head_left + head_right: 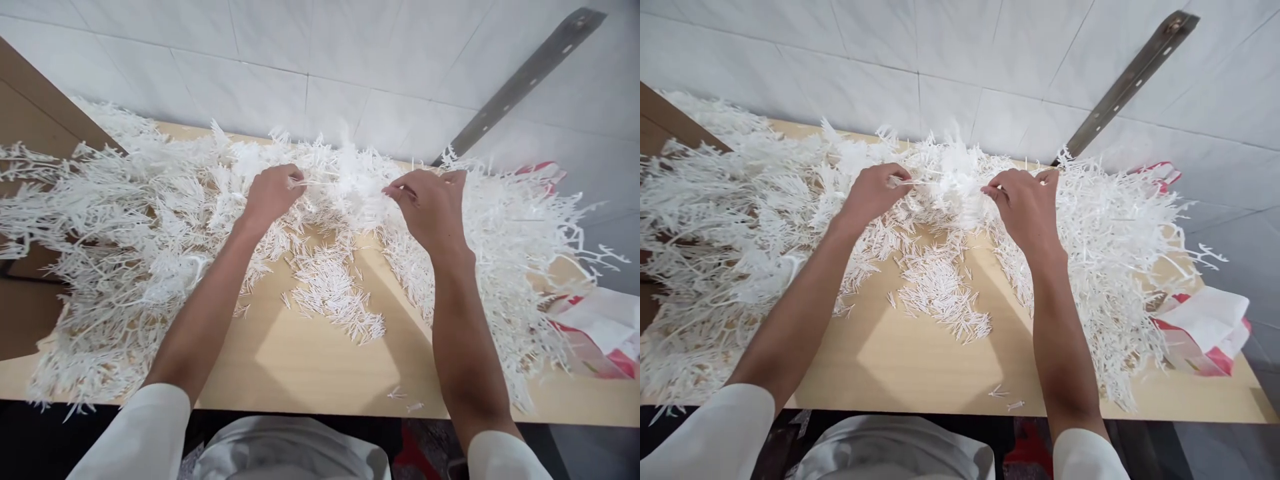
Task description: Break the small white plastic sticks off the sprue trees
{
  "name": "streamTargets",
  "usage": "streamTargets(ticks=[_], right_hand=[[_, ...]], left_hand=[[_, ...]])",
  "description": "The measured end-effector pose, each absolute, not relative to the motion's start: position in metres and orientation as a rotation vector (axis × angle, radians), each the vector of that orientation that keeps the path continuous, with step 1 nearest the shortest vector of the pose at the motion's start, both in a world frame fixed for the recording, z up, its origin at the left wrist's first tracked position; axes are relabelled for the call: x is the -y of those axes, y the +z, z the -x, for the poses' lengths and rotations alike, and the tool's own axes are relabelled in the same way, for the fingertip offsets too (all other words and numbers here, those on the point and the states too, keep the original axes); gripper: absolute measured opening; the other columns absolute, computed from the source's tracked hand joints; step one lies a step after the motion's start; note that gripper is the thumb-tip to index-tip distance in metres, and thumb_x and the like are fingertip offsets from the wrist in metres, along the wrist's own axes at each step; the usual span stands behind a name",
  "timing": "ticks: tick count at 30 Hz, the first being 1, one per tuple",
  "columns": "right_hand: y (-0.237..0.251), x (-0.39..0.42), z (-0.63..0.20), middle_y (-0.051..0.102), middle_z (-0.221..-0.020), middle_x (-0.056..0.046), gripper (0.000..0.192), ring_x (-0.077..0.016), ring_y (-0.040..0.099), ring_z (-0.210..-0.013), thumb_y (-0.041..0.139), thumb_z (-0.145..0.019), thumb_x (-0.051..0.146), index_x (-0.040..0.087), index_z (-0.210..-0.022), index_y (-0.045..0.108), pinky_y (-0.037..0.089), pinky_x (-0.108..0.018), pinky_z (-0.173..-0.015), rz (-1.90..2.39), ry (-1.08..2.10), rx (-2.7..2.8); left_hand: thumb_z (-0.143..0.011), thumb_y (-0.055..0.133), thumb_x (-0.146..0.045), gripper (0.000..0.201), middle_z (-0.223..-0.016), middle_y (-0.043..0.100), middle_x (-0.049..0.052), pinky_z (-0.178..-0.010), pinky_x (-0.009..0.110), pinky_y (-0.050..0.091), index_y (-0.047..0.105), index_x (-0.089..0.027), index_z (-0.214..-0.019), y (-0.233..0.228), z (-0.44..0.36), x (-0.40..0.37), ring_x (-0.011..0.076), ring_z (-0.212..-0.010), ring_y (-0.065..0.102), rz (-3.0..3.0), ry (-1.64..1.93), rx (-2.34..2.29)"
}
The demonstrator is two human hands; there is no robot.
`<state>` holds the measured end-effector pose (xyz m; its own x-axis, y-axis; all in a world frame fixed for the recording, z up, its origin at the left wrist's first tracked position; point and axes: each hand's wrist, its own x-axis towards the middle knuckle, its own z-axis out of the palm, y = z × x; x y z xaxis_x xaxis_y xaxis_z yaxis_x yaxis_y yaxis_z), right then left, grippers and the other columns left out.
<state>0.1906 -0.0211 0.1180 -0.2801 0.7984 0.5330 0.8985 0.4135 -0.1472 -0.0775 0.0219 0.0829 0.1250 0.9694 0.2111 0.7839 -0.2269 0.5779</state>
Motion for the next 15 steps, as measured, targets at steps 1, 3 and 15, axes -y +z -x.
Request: streamTargets(ticks=[1,3,15], right_hand=[[0.118,0.021,-0.192,0.071,-0.085,-0.002,0.036,-0.0189,0.060,-0.077,0.036,-0.098,0.050,0.028,-0.087,0.062,0.031,-0.046,-0.093,1.420,-0.294,2.094],[0.118,0.021,-0.193,0.072,-0.086,-0.001,0.035,-0.0187,0.061,-0.077,0.033,-0.099,0.048,0.028,-0.092,0.061,0.031,-0.047,-0.094,1.386,-0.361,2.028],[0.110,0.027,-0.175,0.072,-0.085,0.004,0.026,-0.0135,0.066,-0.080,0.042,-0.100,0.026,0.030,-0.096,0.067,0.037,-0.038,-0.088,0.947,-0.160,2.188]], left_hand=[[-0.084,0.057,-0.029,0.022,-0.110,0.068,0.007,-0.094,0.039,0.046,0.065,-0.020,-0.103,0.089,0.081,-0.019,0.0230,-0.104,0.060,-2.069,0.791,-1.584],[-0.084,0.056,-0.027,0.029,-0.115,0.066,0.006,-0.094,0.037,0.047,0.063,-0.022,-0.112,0.103,0.086,-0.011,0.0213,-0.107,0.060,-2.088,0.848,-1.376],[-0.090,0.044,-0.022,0.034,-0.129,0.061,0.002,-0.115,0.052,0.031,0.060,-0.027,-0.120,0.080,0.052,-0.008,0.0243,-0.131,0.048,-2.325,0.772,-0.890]])
